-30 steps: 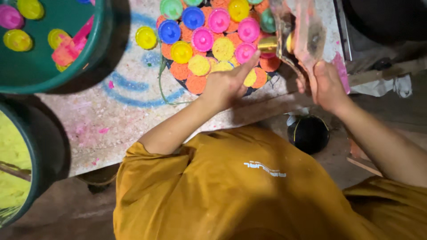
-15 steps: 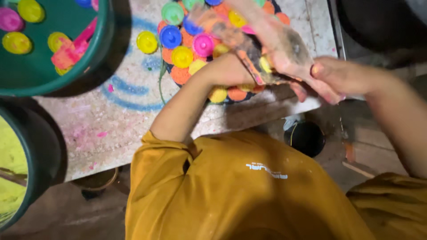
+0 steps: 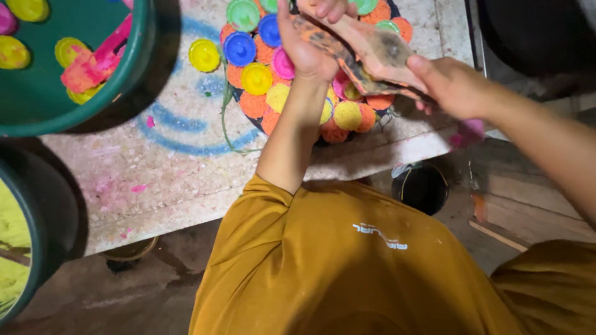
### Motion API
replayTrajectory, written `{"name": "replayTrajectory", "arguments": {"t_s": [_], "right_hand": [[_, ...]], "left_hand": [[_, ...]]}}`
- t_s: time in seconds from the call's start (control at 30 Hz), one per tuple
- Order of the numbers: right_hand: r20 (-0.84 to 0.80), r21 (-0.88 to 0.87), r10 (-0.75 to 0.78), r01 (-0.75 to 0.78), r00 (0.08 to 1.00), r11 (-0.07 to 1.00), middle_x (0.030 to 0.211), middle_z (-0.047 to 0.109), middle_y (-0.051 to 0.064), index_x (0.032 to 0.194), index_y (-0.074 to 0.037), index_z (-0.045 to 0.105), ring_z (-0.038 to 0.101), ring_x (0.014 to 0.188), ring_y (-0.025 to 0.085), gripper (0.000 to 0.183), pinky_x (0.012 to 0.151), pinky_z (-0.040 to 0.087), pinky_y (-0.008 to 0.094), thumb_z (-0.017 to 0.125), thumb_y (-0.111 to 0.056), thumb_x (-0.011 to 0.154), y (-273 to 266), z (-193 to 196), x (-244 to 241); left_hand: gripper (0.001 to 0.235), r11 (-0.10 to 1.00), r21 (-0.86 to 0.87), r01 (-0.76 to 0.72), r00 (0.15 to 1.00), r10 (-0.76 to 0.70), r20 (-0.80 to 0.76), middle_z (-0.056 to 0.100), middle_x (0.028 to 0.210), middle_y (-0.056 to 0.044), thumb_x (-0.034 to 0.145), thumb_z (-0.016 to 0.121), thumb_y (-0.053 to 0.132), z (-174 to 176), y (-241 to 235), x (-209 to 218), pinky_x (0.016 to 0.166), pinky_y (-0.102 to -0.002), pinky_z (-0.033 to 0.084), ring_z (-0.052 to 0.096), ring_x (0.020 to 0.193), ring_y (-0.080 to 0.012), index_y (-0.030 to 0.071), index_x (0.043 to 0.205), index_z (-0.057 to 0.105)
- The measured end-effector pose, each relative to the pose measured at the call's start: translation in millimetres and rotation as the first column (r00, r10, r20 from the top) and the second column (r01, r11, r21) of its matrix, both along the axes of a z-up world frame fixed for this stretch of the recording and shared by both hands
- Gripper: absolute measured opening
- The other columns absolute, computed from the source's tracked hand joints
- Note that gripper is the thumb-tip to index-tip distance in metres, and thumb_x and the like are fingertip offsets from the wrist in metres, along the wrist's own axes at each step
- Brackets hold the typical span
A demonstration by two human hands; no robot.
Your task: The person scoops yellow dough from a large green basin using a wooden mold and a stick, then presses the dough into the mold and releases it into a basket of colorful molded pieces. The process is repeated multiple times.
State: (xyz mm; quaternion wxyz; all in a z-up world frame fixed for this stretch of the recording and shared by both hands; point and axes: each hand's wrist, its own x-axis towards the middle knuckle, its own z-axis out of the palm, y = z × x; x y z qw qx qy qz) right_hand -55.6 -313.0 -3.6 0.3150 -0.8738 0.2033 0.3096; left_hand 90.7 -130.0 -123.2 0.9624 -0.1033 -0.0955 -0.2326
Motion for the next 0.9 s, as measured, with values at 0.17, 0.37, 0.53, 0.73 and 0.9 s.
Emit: {"name": "replayTrajectory", "arguments": {"t_s": [0.17,0.37,0.53,0.73,0.9], "right_hand": [[0.062,-0.077,0.055,-0.051,0.997,0.996,0.069,0.068,0.014,0.086,0.003,0.068,0.068,0.063,0.025,0.082,0.067,0.056,0.041,0.023,-0.061,0.107,24,2,2],[0.187,-0.222,0.205,-0.162,0.961,0.961,0.067,0.066,0.016,0.091,0.001,0.067,0.067,0.067,0.032,0.073,0.072,0.053,0.046,0.024,-0.055,0.109,22,6,6],[0.307,-0.201,0.208,-0.150,0.929,0.968,0.069,0.065,0.017,0.089,0.002,0.064,0.067,0.070,0.036,0.068,0.073,0.053,0.048,0.028,-0.051,0.112,33,-13,4],[0.194,-0.149,0.130,-0.102,0.972,0.984,0.065,0.065,0.018,0.083,0.001,0.065,0.068,0.068,0.037,0.068,0.076,0.053,0.048,0.028,-0.049,0.111,26,-13,1],[0.353,-0.374,0.335,-0.197,0.874,0.906,0.080,0.063,0.028,0.093,0.002,0.067,0.061,0.080,0.052,0.063,0.073,0.048,0.056,0.031,-0.043,0.118,16,-8,4]], "left_hand": [[0.047,0.998,0.059,-0.008,0.999,0.011,-0.050,0.045,0.074,0.002,0.104,0.040,0.056,-19,4,3,0.076,-0.035,0.046,0.047,0.070,-0.0137,0.013,0.090,0.050],[0.036,0.995,0.094,-0.033,0.997,0.039,-0.064,0.044,0.069,0.004,0.101,0.041,0.047,-25,-11,7,0.075,-0.037,0.048,0.047,0.066,-0.0131,0.016,0.083,0.048],[0.037,0.990,0.135,-0.029,0.999,0.032,-0.022,0.042,0.065,0.003,0.100,0.042,0.046,-26,1,24,0.070,-0.035,0.046,0.046,0.061,-0.0131,0.016,0.078,0.045],[0.042,0.984,0.172,0.045,0.990,-0.020,-0.142,0.043,0.062,0.003,0.099,0.042,0.049,-24,-1,13,0.059,-0.034,0.043,0.046,0.056,-0.0127,0.015,0.074,0.045],[0.044,0.975,0.218,-0.050,0.966,0.103,-0.238,0.040,0.052,0.002,0.098,0.043,0.046,-19,-22,21,0.055,-0.036,0.044,0.044,0.047,-0.0156,0.018,0.064,0.041]]}}
